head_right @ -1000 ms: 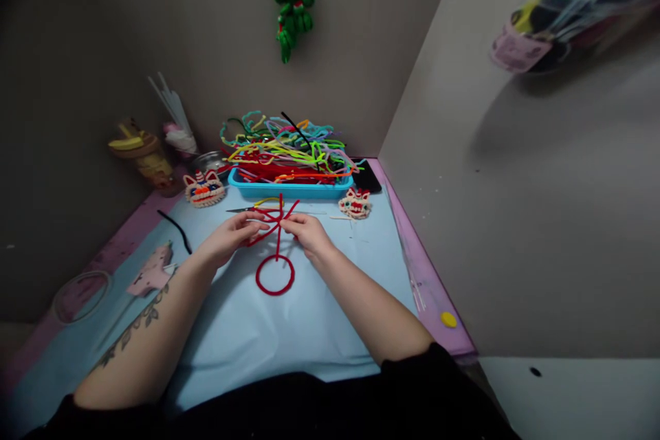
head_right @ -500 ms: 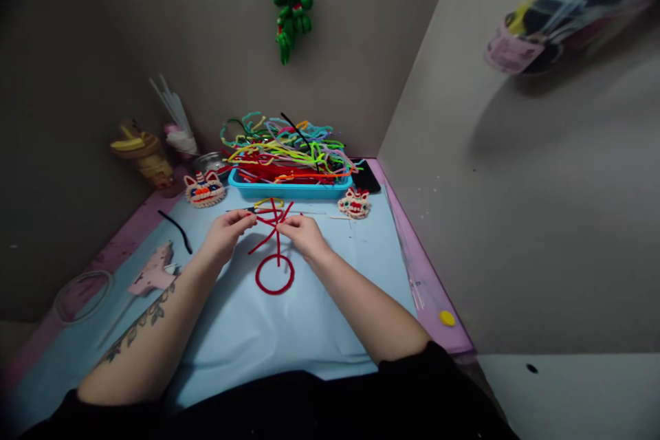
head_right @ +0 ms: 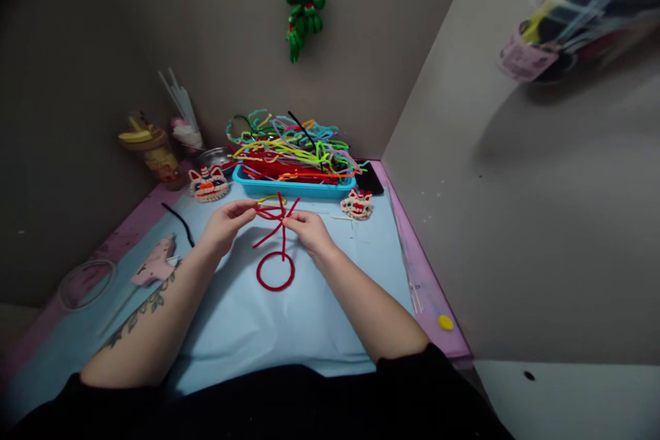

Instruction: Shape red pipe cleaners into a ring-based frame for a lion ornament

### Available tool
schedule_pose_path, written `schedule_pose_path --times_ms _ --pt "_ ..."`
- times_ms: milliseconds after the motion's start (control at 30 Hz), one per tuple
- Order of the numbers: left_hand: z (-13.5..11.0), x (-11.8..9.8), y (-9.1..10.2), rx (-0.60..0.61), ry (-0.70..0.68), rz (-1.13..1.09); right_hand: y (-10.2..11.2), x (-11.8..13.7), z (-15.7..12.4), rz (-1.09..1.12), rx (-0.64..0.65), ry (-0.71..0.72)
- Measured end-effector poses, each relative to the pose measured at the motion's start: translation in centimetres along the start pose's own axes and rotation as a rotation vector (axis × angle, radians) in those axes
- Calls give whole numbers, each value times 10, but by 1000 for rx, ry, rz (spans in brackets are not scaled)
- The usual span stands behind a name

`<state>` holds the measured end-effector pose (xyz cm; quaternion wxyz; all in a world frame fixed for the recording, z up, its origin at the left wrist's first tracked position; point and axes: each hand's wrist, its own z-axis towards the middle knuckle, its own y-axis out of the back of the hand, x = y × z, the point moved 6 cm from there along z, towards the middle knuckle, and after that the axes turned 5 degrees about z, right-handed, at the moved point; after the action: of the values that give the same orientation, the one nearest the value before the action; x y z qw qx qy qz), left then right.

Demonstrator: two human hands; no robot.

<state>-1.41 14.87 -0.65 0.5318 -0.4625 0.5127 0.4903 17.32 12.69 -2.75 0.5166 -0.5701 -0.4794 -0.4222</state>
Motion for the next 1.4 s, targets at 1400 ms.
schedule_pose_path --times_ms 1400 --pt "-13 11 -37 197 105 104 -17 -2 -4 -124 92 161"
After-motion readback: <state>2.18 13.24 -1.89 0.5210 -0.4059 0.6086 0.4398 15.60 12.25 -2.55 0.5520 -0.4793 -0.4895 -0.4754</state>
